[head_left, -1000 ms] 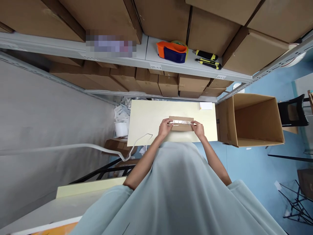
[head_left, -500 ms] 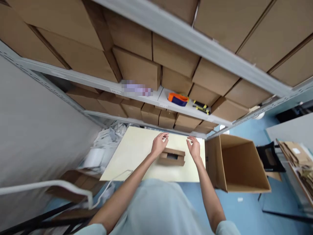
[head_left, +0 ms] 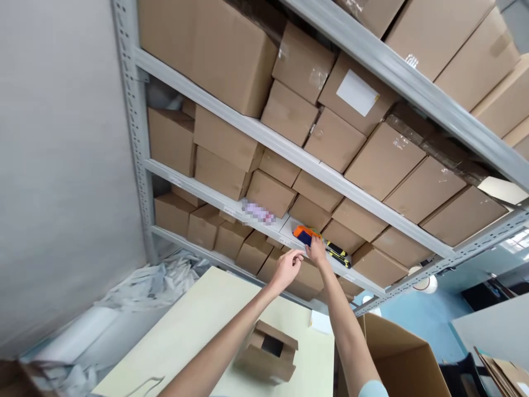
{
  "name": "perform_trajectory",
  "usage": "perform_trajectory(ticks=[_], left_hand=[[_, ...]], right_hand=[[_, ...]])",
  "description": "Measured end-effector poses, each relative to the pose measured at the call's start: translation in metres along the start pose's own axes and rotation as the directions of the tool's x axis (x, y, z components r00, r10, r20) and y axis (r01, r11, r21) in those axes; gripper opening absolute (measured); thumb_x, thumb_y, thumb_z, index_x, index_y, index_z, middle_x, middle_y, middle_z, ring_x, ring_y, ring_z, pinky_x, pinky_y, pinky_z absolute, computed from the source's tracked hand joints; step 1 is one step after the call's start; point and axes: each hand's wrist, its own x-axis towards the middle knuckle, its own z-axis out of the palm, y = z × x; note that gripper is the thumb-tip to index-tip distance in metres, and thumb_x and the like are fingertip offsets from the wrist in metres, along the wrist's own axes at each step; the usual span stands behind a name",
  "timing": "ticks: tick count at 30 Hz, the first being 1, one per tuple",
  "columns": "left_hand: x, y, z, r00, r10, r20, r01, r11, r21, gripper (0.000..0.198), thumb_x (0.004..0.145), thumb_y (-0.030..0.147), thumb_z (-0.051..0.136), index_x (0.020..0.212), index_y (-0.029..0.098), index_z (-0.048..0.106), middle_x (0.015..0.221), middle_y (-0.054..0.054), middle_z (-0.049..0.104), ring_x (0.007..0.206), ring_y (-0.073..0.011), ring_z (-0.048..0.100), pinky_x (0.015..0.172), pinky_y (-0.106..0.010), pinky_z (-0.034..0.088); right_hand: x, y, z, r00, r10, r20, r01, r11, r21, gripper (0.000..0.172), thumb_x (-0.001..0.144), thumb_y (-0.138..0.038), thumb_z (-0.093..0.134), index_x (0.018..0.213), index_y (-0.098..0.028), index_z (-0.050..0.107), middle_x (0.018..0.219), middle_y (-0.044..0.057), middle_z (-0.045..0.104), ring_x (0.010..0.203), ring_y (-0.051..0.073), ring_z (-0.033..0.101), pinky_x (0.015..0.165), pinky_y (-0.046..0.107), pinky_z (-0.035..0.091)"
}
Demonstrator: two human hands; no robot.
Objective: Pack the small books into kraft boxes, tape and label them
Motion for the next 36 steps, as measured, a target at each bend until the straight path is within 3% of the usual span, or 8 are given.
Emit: perform_trajectory(ticks=[11, 17, 19, 21, 24, 26, 31, 36], left_hand=[[-0.033, -0.016, -0.016, 0.997, -0.073, 0.034, 0.074, 0.997, -0.037, 0.032, 0.088, 0.01, 0.055, 0.105, 0.023, 0.079, 0.098, -0.004, 0.083, 0.091, -0.019, 0.082, 0.083, -0.031, 0.068], [-0.054, -0.028, -0.015, 0.992, -0.121, -0.046, 0.117, 0.99, -0.081, 0.032, 0.092, 0.013, 0.055, 0.114, 0.021, 0.077, 0.107, -0.007, 0.082, 0.093, -0.0187, 0.081, 0.085, -0.033, 0.069], [-0.061, -0.028, -0.014, 0.983, -0.154, -0.097, 0.145, 0.984, -0.102, 0.029, 0.094, 0.016, 0.058, 0.117, 0.02, 0.076, 0.112, -0.009, 0.079, 0.097, -0.0194, 0.081, 0.086, -0.034, 0.07], [-0.07, -0.025, -0.012, 0.976, -0.185, -0.114, 0.171, 0.978, -0.12, 0.027, 0.096, 0.021, 0.063, 0.12, 0.019, 0.074, 0.115, -0.01, 0.077, 0.101, -0.0205, 0.08, 0.089, -0.036, 0.07], [-0.089, -0.017, -0.008, 0.981, -0.194, -0.033, 0.187, 0.971, -0.151, 0.025, 0.094, 0.025, 0.073, 0.119, 0.02, 0.073, 0.115, -0.009, 0.076, 0.101, -0.0205, 0.08, 0.095, -0.037, 0.069], [-0.105, -0.01, -0.007, 0.976, -0.216, 0.008, 0.214, 0.963, -0.165, 0.02, 0.096, 0.026, 0.073, 0.115, 0.019, 0.073, 0.109, -0.007, 0.077, 0.096, -0.0195, 0.079, 0.096, -0.037, 0.069], [-0.145, 0.008, -0.015, 0.959, -0.261, 0.112, 0.28, 0.935, -0.219, 0.021, 0.1, 0.032, 0.073, 0.117, 0.019, 0.074, 0.115, -0.008, 0.075, 0.105, -0.0208, 0.079, 0.101, -0.037, 0.068], [-0.162, 0.028, -0.03, 0.938, -0.213, 0.272, 0.269, 0.944, -0.189, 0.019, 0.102, 0.032, 0.072, 0.117, 0.021, 0.077, 0.116, -0.007, 0.075, 0.104, -0.0203, 0.077, 0.098, -0.034, 0.067]], right_hand=[[0.016, -0.002, 0.008, 0.999, 0.017, 0.039, -0.016, 0.999, -0.037, 0.062, 0.092, -0.006, 0.052, 0.153, -0.008, 0.057, 0.134, 0.022, 0.077, 0.125, 0.032, 0.07, 0.113, 0.041, 0.045], [-0.022, 0.014, 0.02, 0.999, -0.051, -0.021, 0.053, 0.986, 0.158, 0.045, 0.1, -0.02, 0.052, 0.143, -0.009, 0.059, 0.135, 0.024, 0.074, 0.124, 0.032, 0.069, 0.115, 0.045, 0.046], [-0.055, 0.013, 0.031, 0.993, -0.016, -0.121, 0.069, 0.891, 0.448, 0.041, 0.103, -0.032, 0.054, 0.138, -0.013, 0.06, 0.131, 0.022, 0.075, 0.119, 0.032, 0.07, 0.111, 0.047, 0.051], [-0.097, 0.007, 0.043, 0.983, 0.07, -0.167, 0.083, 0.647, 0.758, 0.042, 0.101, -0.046, 0.062, 0.131, -0.017, 0.061, 0.126, 0.018, 0.077, 0.115, 0.03, 0.071, 0.108, 0.047, 0.054], [-0.166, -0.014, 0.053, 0.988, 0.15, -0.049, 0.007, 0.269, 0.963, 0.05, 0.094, -0.059, 0.075, 0.123, -0.02, 0.063, 0.121, 0.014, 0.078, 0.112, 0.027, 0.073, 0.107, 0.044, 0.056], [-0.204, -0.03, 0.054, 0.982, 0.183, 0.043, -0.069, 0.135, 0.988, 0.052, 0.092, -0.06, 0.079, 0.121, -0.021, 0.063, 0.119, 0.013, 0.079, 0.111, 0.026, 0.074, 0.108, 0.043, 0.057], [-0.261, -0.045, 0.038, 0.955, 0.26, 0.143, -0.167, 0.074, 0.983, 0.055, 0.089, -0.063, 0.083, 0.119, -0.021, 0.063, 0.119, 0.013, 0.08, 0.113, 0.025, 0.075, 0.108, 0.044, 0.059], [-0.288, -0.037, 0.01, 0.959, 0.158, 0.235, -0.252, 0.096, 0.963, 0.059, 0.09, -0.066, 0.083, 0.126, -0.021, 0.069, 0.129, 0.013, 0.08, 0.122, 0.029, 0.075, 0.113, 0.048, 0.06]])
